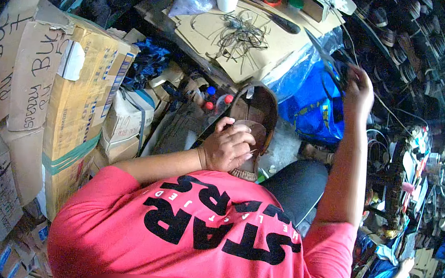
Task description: Sewing and stitching a leather shoe component by hand using a needle and thread.
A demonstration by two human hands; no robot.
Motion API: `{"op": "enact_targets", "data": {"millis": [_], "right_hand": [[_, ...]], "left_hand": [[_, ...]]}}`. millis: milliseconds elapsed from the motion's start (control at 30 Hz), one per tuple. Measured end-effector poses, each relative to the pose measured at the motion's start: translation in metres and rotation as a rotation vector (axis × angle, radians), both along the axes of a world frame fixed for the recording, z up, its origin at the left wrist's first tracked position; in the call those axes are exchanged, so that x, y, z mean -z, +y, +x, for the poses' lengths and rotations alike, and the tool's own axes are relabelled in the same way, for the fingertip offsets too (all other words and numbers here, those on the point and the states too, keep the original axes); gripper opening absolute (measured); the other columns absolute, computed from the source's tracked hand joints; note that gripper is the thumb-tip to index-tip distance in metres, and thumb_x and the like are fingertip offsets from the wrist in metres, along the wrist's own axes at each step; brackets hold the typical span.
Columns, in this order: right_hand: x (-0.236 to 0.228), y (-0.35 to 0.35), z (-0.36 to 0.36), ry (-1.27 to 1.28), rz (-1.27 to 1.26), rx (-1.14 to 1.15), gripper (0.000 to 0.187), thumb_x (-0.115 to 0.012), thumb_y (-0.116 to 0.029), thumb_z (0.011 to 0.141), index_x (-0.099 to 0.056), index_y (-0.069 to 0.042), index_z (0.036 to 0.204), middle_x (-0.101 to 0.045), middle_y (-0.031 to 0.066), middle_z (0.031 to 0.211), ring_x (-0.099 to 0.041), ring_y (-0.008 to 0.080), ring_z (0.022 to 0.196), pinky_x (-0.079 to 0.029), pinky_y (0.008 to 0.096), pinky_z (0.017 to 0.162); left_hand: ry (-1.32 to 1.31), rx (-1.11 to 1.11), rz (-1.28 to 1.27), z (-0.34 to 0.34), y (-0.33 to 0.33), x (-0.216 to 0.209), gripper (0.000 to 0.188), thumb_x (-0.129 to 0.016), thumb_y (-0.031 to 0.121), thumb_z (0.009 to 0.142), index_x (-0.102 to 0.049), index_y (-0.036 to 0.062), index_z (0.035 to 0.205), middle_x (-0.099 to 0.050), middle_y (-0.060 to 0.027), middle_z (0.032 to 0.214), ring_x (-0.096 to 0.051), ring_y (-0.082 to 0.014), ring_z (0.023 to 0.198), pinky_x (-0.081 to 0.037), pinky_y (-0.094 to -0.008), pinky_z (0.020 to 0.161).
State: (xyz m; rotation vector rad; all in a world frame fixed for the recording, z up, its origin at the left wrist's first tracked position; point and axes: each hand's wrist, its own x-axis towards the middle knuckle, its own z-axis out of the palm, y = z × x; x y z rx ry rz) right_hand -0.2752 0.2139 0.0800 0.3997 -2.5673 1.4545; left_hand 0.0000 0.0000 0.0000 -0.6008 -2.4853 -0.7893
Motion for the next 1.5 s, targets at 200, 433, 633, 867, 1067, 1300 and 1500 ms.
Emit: {"op": "enact_targets", "data": {"millis": [200,433,633,867,1067,1300,1500], "right_hand": [[0.031,0.141,0.132,-0.343,-0.104,0.150,0.018,-0.058,-0.017,0.090,-0.064,-0.005,0.101,-0.063,0.0016,0.093,-0.052,0.0070,0.074,-0.040,0.0212,0.060],[0.097,0.183,0.254,0.024,0.496,0.166,0.025,-0.061,-0.002,0.079,-0.062,-0.010,0.103,-0.054,0.0118,0.097,-0.054,0.0300,0.086,-0.045,0.0359,0.075],[0.125,0.192,0.281,-0.152,0.323,0.221,0.027,-0.057,-0.001,0.080,-0.058,-0.006,0.106,-0.056,0.0121,0.096,-0.055,0.0286,0.090,-0.043,0.0349,0.083],[0.126,0.228,0.295,-0.637,-0.343,0.270,0.037,-0.062,-0.004,0.079,-0.051,-0.004,0.114,-0.056,0.0017,0.096,-0.051,0.0080,0.077,-0.043,0.0229,0.076],[0.109,0.244,0.292,-0.711,0.213,0.131,0.022,-0.061,-0.008,0.083,-0.054,-0.001,0.103,-0.060,0.0039,0.084,-0.055,0.0089,0.077,-0.044,0.0241,0.068],[0.045,0.205,0.286,-0.936,-0.462,0.012,0.018,-0.058,-0.008,0.086,-0.052,0.000,0.101,-0.059,0.0034,0.078,-0.055,0.0093,0.068,-0.043,0.0212,0.063],[0.034,0.166,0.254,-1.299,-0.472,-0.429,0.063,-0.074,-0.050,0.071,-0.057,0.001,0.105,-0.059,0.0047,0.078,-0.056,0.0124,0.070,-0.046,0.0236,0.063]], "left_hand": [[0.029,0.033,0.054,-0.001,-0.002,-0.006,0.013,-0.059,0.025,0.080,-0.056,0.0128,0.081,-0.055,-0.0019,0.100,-0.051,-0.0201,0.103,-0.025,-0.0447,0.094],[0.004,-0.004,0.056,-0.022,0.019,-0.013,0.014,-0.057,0.025,0.084,-0.055,0.0113,0.079,-0.058,-0.0027,0.096,-0.053,-0.0241,0.103,-0.026,-0.0440,0.095],[0.012,-0.101,0.007,-0.037,0.048,-0.011,0.010,-0.058,0.022,0.083,-0.057,0.0120,0.083,-0.057,-0.0035,0.105,-0.049,-0.0247,0.112,-0.027,-0.0429,0.094],[-0.096,0.006,0.155,-0.054,0.082,0.007,0.007,-0.058,0.013,0.082,-0.055,0.0070,0.082,-0.055,-0.0101,0.109,-0.046,-0.0324,0.114,-0.032,-0.0413,0.095],[-0.097,0.189,0.159,-0.067,0.096,0.017,0.007,-0.059,0.011,0.079,-0.055,0.0057,0.079,-0.053,-0.0129,0.110,-0.047,-0.0336,0.115,-0.035,-0.0420,0.095],[-0.097,0.174,0.156,-0.066,0.092,0.015,0.007,-0.059,0.012,0.076,-0.055,0.0065,0.078,-0.052,-0.0124,0.112,-0.045,-0.0325,0.116,-0.032,-0.0428,0.095],[-0.079,0.171,0.189,-0.066,0.086,0.016,0.007,-0.060,0.012,0.075,-0.055,0.0068,0.076,-0.051,-0.0121,0.113,-0.045,-0.0325,0.115,-0.032,-0.0426,0.095]]}}
